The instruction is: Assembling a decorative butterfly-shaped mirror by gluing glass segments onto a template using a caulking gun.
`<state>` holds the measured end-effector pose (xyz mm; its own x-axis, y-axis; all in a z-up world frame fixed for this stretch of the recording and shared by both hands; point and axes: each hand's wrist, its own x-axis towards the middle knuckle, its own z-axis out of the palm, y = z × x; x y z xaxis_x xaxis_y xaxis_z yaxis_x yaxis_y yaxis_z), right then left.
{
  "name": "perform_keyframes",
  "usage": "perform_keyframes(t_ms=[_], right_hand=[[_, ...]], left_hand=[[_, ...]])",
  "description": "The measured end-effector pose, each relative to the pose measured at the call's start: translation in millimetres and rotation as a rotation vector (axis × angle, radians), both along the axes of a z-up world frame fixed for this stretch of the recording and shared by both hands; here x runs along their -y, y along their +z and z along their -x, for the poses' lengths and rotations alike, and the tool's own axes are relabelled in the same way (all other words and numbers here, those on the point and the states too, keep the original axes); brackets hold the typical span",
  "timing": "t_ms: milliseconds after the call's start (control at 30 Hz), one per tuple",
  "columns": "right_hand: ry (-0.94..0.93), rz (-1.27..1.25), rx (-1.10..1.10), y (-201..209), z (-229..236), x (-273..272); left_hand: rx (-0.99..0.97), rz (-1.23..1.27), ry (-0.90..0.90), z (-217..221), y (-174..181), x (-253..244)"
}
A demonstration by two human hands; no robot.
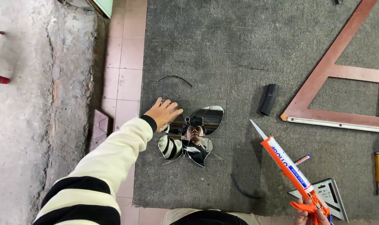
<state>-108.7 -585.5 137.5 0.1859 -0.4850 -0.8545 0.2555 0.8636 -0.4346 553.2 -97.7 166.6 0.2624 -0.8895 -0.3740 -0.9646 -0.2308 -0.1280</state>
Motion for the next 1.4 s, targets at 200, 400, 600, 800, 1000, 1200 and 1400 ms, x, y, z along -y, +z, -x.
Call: perform_keyframes(t_ms=[200, 400, 600, 800, 1000, 1200, 1400], right_hand=[[0.080, -0.023, 0.161, -5, 8, 14], [0.088, -0.134, 0.025, -3, 6, 26], [0.310, -0.201, -0.078, 4, 2, 45], [0.612, 0.225, 0.207, 73, -48, 36], [0.642, 0.474, 0.331, 196, -153, -1], [0.860, 0.759, 0.257, 275, -242, -38], [1.126, 0.698, 0.503, 283, -273, -47]], left_hand=[[0.099, -0.067, -0.083, -3, -4, -1], [0.292, 0.077, -0.172, 17, 61, -14], [0.323, 0.251, -0.182, 62, 99, -46], [0.375, 0.267, -0.100, 140, 145, -71], [0.166, 0.461, 0.150, 205, 166, -70], [0.147, 0.635, 0.383, 270, 190, -60], [0.164, 0.734, 0.537, 308, 206, -54]])
